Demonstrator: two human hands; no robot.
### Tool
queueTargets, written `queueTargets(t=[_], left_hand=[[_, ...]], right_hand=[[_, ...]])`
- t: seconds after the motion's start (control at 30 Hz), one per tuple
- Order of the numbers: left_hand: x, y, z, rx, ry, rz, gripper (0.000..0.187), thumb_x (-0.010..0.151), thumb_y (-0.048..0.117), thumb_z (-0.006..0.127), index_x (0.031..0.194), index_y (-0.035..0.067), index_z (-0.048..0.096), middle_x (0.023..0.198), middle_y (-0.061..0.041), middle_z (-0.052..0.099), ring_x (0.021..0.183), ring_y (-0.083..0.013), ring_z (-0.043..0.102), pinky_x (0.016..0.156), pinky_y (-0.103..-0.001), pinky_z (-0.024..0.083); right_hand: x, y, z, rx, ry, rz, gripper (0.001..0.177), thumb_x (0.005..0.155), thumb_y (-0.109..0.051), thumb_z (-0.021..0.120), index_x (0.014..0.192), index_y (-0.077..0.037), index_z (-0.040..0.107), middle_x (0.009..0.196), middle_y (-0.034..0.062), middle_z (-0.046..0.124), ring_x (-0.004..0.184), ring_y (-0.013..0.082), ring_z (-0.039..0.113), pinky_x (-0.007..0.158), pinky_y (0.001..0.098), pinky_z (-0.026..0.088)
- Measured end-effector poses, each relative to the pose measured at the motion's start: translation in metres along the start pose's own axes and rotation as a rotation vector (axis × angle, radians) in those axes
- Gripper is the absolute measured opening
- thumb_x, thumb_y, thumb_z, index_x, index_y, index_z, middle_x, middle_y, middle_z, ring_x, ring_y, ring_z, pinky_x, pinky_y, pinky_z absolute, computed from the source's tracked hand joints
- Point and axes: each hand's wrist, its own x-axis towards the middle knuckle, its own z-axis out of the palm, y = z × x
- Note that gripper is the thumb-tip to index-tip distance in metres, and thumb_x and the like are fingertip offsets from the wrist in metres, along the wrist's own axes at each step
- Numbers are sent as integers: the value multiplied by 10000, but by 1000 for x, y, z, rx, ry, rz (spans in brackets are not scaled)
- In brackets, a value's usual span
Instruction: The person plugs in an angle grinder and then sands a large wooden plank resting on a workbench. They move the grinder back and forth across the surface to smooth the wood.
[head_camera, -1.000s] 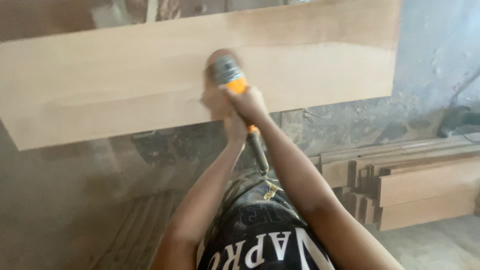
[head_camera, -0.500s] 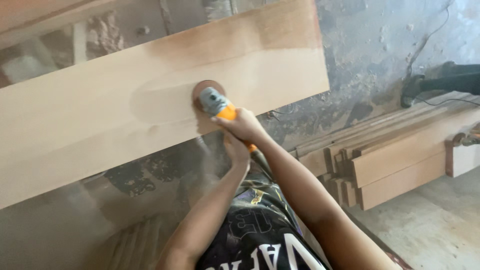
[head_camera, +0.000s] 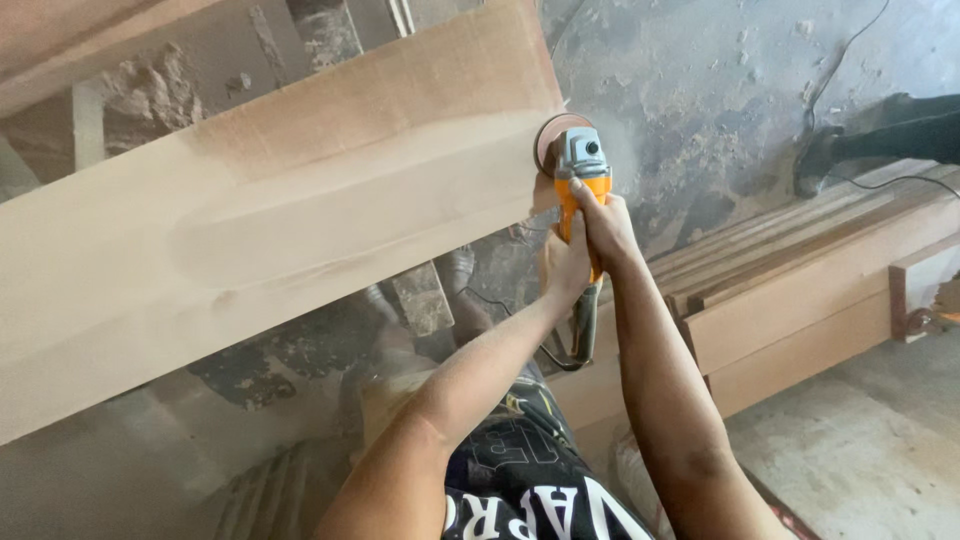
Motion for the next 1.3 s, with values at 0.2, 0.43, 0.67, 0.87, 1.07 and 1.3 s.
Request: queueTargets(t=[0.2,0.43,0.67,0.87,1.07,1.3], left_hand=[[39,18,4,118,30,6,782,949,664,459,1146,-74,626,1053,-285,734,1045,-380,731,879,-442,554],[65,40,-18,119,142,-14,806,932,690,464,1171,-56,659,1108,-292,716,1096,-409,693,943,-459,518],[60,37,-87,56,191,-66,799,937,689,437,1247,-23,625,1123,-276,711,1079,-394,711,928,-454,538],[65,25,-173,-21,352,-107,748,961,653,417,1219,-4,661,1045,-232,762,973,-343,754,832,-429,574],[79,-10,-258,-209,457,-5,684,993,608,411,1223,12,653,1020,-178,769,912,-277,776,782,-385,608],[137,-79,-329,-737,433,251,613,1098,500,346,1518,71,467,1335,-105,619,1191,-222,618,937,-343,547]], right_hand=[[37,-26,5,-31,5,-45,449,946,-452,695,1006,-7,724,860,31,701,734,99,643,643,287,534],[52,-57,42,-13,-32,-48,452,943,-465,695,1018,-20,724,865,24,697,733,98,643,646,287,540],[31,-68,114,-141,-91,-66,477,930,-473,704,994,-2,731,832,38,708,717,116,665,631,299,541],[6,-75,215,-256,-233,-78,518,908,-485,726,959,30,724,793,63,692,681,140,665,604,323,542],[-32,-88,315,-372,-333,-99,534,876,-508,737,914,24,714,737,78,705,651,162,699,584,331,561],[-66,-90,413,-516,-414,-92,619,827,-560,733,880,56,713,724,139,722,632,230,736,547,382,584]])
